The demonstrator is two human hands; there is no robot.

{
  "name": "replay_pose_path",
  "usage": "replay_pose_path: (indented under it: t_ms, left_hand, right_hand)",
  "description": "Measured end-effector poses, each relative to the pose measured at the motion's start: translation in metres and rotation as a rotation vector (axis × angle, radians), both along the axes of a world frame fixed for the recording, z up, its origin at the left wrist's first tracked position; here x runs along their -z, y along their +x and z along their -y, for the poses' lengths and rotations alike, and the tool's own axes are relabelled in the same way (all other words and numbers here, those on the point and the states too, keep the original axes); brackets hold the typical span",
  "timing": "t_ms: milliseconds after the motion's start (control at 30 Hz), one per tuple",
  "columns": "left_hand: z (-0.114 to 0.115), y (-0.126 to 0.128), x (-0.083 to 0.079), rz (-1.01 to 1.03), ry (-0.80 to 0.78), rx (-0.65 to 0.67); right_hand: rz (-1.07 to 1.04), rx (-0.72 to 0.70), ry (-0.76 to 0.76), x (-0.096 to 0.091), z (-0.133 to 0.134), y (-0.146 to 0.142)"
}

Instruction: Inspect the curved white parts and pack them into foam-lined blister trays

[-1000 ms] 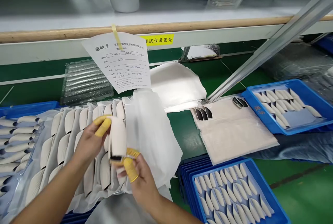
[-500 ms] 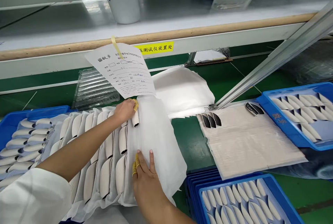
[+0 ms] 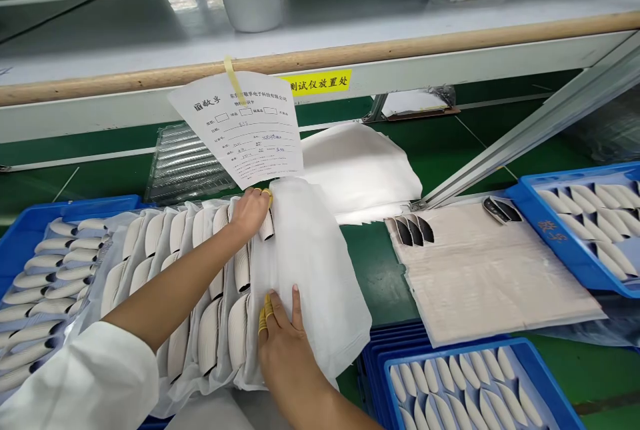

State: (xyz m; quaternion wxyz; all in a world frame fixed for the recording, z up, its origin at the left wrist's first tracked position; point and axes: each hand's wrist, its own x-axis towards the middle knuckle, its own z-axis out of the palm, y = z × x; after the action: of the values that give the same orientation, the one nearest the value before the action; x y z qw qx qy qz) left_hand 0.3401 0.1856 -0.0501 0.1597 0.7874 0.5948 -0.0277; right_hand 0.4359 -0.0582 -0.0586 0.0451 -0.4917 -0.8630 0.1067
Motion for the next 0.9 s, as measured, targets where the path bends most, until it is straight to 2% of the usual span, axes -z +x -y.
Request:
replay_pose_path:
  t_ms: [300, 400, 500, 700, 800, 900]
  left_hand:
    - [-0.018, -0.003, -0.001, -0.033, -0.051, 0.072]
    - [-0.016, -0.004, -0.001, -0.044, -0.035, 0.075]
    - [0.004, -0.007, -0.005, -0.049, 0.044, 0.085]
    - [0.070, -0.024, -0.006, -0.027, 0.201, 0.198]
    - [0.080, -0.022, 0.001, -0.008, 0.232, 0.226]
    - [0.074, -0.014, 0.006, 0.034, 0.208, 0.190]
  right_hand:
    - [0.096, -0.059, -0.001, -0.016, -0.006, 0.001]
    - [0.106, -0.067, -0.007, -0.018, -0.007, 0.001]
    - [0.094, -0.061, -0.001, -0.015, -0.006, 0.001]
    - [0.052, -0.026, 0.015, -0.004, -0.002, 0.001]
    - [0.061, -0.018, 0.034, -0.002, -0.004, 0.005]
    - [0.042, -0.034, 0.057, -0.004, -0.008, 0.011]
